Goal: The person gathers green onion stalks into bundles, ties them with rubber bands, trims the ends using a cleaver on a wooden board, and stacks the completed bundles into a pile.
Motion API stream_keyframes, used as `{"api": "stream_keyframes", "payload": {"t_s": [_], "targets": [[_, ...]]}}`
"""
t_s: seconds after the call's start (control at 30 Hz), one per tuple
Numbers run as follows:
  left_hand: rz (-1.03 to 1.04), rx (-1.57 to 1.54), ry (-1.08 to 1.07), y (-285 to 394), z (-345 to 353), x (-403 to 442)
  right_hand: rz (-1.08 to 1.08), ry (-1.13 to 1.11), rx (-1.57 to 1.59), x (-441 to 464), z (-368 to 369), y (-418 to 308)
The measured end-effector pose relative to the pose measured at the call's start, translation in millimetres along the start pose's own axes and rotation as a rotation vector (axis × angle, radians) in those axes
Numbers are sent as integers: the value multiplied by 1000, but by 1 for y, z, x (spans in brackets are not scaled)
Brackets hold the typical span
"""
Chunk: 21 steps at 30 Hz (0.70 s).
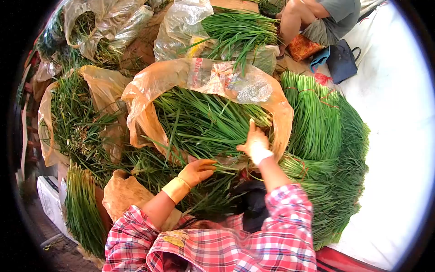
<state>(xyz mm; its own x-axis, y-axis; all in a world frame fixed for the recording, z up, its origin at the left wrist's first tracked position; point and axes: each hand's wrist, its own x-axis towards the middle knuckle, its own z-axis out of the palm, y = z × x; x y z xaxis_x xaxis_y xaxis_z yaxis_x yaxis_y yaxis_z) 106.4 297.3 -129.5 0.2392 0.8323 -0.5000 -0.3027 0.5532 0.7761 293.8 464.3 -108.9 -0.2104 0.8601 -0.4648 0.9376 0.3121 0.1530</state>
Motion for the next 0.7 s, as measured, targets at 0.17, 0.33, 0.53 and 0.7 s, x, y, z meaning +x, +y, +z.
{"api": "stream_keyframes", "payload": {"t_s": [0.17, 0.33, 0.53, 0.7], "targets": [[-43, -57, 40, -3, 0, 7, 21, 115, -202, 3, 38, -31], [-48, -62, 46, -2, 4, 12, -96, -246, -178, 16, -7, -21], [-75, -84, 63, -8, -3, 14, -168, 293, 237, 54, -26, 51], [-71, -102, 38, -10, 1, 8, 49, -16, 15, 90, 3, 32]]}}
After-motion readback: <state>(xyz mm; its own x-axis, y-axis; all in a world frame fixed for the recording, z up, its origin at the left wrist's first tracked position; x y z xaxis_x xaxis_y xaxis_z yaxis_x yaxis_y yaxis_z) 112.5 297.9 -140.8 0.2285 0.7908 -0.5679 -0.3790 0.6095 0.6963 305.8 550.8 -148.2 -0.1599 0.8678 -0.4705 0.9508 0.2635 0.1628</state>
